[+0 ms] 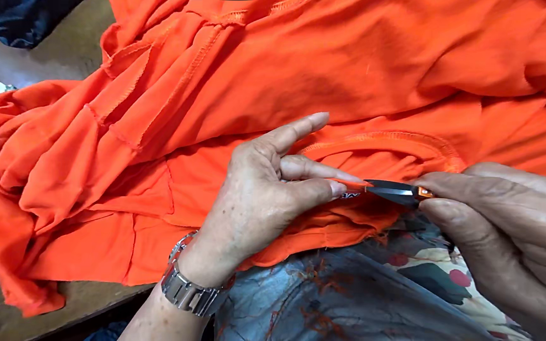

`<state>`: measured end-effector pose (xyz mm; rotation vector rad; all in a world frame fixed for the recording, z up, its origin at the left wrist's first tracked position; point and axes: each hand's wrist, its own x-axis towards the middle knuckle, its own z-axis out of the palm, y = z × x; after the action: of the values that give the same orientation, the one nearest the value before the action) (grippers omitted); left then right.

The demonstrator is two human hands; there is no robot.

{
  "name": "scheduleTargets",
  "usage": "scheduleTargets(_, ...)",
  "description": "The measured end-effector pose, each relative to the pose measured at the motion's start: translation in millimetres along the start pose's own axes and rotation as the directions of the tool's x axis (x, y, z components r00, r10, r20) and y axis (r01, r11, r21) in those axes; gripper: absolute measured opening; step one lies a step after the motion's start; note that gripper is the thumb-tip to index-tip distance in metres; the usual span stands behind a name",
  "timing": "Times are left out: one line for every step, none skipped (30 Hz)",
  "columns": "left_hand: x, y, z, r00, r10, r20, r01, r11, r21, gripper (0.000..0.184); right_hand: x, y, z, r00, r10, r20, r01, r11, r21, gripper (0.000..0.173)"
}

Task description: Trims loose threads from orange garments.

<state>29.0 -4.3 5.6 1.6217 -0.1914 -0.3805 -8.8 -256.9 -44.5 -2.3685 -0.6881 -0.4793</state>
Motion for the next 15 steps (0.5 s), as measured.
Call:
scheduleTargets(0.1, 0.1, -0.2, 1.000, 0.000, 0.000, 0.000, 1.000, 0.008, 0.067, 0.3, -0.5, 0.2, 1.000, -0.003, -0.002, 0.003, 1.000, -0.006, 0.036)
scheduleTargets(0.3, 0.1, -0.4, 1.000, -0.001, -0.002, 0.001, 1.000, 0.013, 0.067, 0.7, -0.9, 0.3, 1.000, -0.006, -0.004, 0.006, 1.000, -0.009, 0.036)
scheduleTargets(0.3, 0.1, -0.5, 1.000, 0.000, -0.004, 0.000, 1.000, 0.011, 0.067, 0.9, -1.2, 0.7, 1.000, -0.009, -0.009, 0.009, 1.000, -0.009, 0.036)
scheduleTargets(0.3, 0.1, -0.5, 1.000, -0.001, -0.004, 0.001, 1.000, 0.012, 0.067, 0.8, -1.6, 1.0, 1.000, -0.010, -0.013, 0.009, 1.000, -0.009, 0.036)
scheduleTargets(0.3, 0.1, -0.3, 1.000, -0.001, -0.005, 0.001, 1.000, 0.013, 0.067, 1.0, -1.9, 1.2, 1.000, -0.009, -0.015, 0.009, 1.000, -0.012, 0.036)
scheduleTargets(0.5, -0.1, -0.3, 1.000, 0.000, -0.004, 0.000, 1.000, 0.013, 0.067, 1.2, -2.2, 1.4, 1.000, -0.009, -0.015, 0.009, 1.000, -0.016, 0.036)
scheduleTargets(0.6, -0.3, -0.2, 1.000, 0.002, -0.004, -0.002, 1.000, 0.010, 0.067, 1.4, -2.4, 1.5, 1.000, -0.011, -0.014, 0.010, 1.000, -0.022, 0.036)
scheduleTargets(0.7, -0.4, -0.1, 1.000, 0.003, -0.005, -0.003, 1.000, 0.007, 0.067, 1.6, -2.8, 1.7, 1.000, -0.013, -0.013, 0.013, 1.000, -0.029, 0.036)
scheduleTargets(0.7, -0.3, 0.0, 1.000, 0.003, -0.004, -0.003, 1.000, 0.010, 0.067, 1.8, -3.1, 1.9, 1.000, -0.019, -0.016, 0.019, 0.999, -0.032, 0.036)
scheduleTargets(0.7, -0.2, 0.0, 1.000, 0.004, -0.002, -0.004, 1.000, 0.012, 0.068, 1.7, -2.9, 2.1, 1.000, -0.026, -0.017, 0.025, 0.999, -0.033, 0.036)
scheduleTargets(0.7, -0.1, 0.1, 1.000, 0.004, 0.002, -0.004, 1.000, 0.017, 0.068, 1.3, -2.2, 2.3, 0.999, -0.030, -0.018, 0.029, 0.999, -0.031, 0.035)
scheduleTargets(0.7, -0.2, 0.3, 1.000, 0.007, 0.002, -0.007, 1.000, 0.020, 0.068, 0.8, -1.1, 2.4, 0.999, -0.031, -0.020, 0.031, 0.999, -0.025, 0.035)
scheduleTargets(0.6, -0.2, 0.4, 1.000, 0.005, 0.002, -0.005, 1.000, 0.019, 0.068, 0.2, 0.5, 2.7, 0.999, -0.029, -0.019, 0.028, 0.999, -0.017, 0.035)
scheduleTargets(0.6, -0.1, 0.3, 1.000, 0.002, 0.003, -0.002, 1.000, 0.019, 0.068, -0.1, 2.3, 3.0, 1.000, -0.021, -0.019, 0.021, 1.000, -0.004, 0.035)
scheduleTargets(0.6, 0.1, 0.0, 1.000, -0.002, 0.005, 0.002, 1.000, 0.023, 0.068, -0.1, 4.3, 3.2, 1.000, -0.008, -0.021, 0.008, 1.000, 0.017, 0.035)
